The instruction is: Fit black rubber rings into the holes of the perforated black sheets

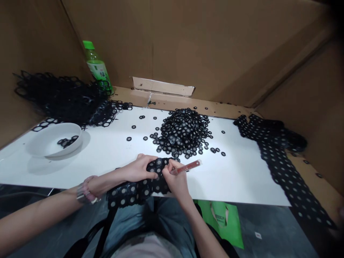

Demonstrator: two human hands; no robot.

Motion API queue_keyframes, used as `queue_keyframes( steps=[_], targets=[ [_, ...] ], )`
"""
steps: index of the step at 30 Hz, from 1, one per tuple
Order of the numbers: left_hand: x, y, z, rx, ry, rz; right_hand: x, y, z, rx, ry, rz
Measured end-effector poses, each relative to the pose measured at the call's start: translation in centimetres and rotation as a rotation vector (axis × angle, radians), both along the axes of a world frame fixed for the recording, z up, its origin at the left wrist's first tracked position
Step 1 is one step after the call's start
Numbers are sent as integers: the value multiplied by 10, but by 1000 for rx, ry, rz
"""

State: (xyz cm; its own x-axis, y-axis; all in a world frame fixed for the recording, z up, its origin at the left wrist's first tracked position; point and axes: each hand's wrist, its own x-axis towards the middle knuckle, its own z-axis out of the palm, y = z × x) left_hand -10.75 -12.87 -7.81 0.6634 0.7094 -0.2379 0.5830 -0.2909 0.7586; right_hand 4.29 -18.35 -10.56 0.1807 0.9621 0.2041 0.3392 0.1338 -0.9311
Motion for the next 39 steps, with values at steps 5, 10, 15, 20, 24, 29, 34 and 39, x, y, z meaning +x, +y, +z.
queue_keyframes(
  steps=[5, 10, 15, 20, 24, 29, 34, 39],
  targets=[
    [0, 4, -7, -151, -168, -17, -1, -1, -2, -17, -70, 73],
    [-4, 7, -11, -213, -232, -5, 0, 0, -1, 19, -144, 82],
    [-11, 5, 3, 124, -14, -3, 5, 9, 0, -50, 150, -18],
    [-17, -31, 25, 755, 66, -7, 8, 9, 0, -88, 444, -57],
    [-14, -59, 13, 843, 102, -411, 7, 0, -1, -96, 587, -151],
    [-15, -56, -2, 747, 204, -347, 7, -10, 0, -201, 427, -8],
    [-18, -49, 13, 670, 224, -340, 9, -12, 1, -164, 195, 26],
    [-9, -52, 7, 928, 266, -322, 5, -11, 2, -112, 118, 4]
  ],
)
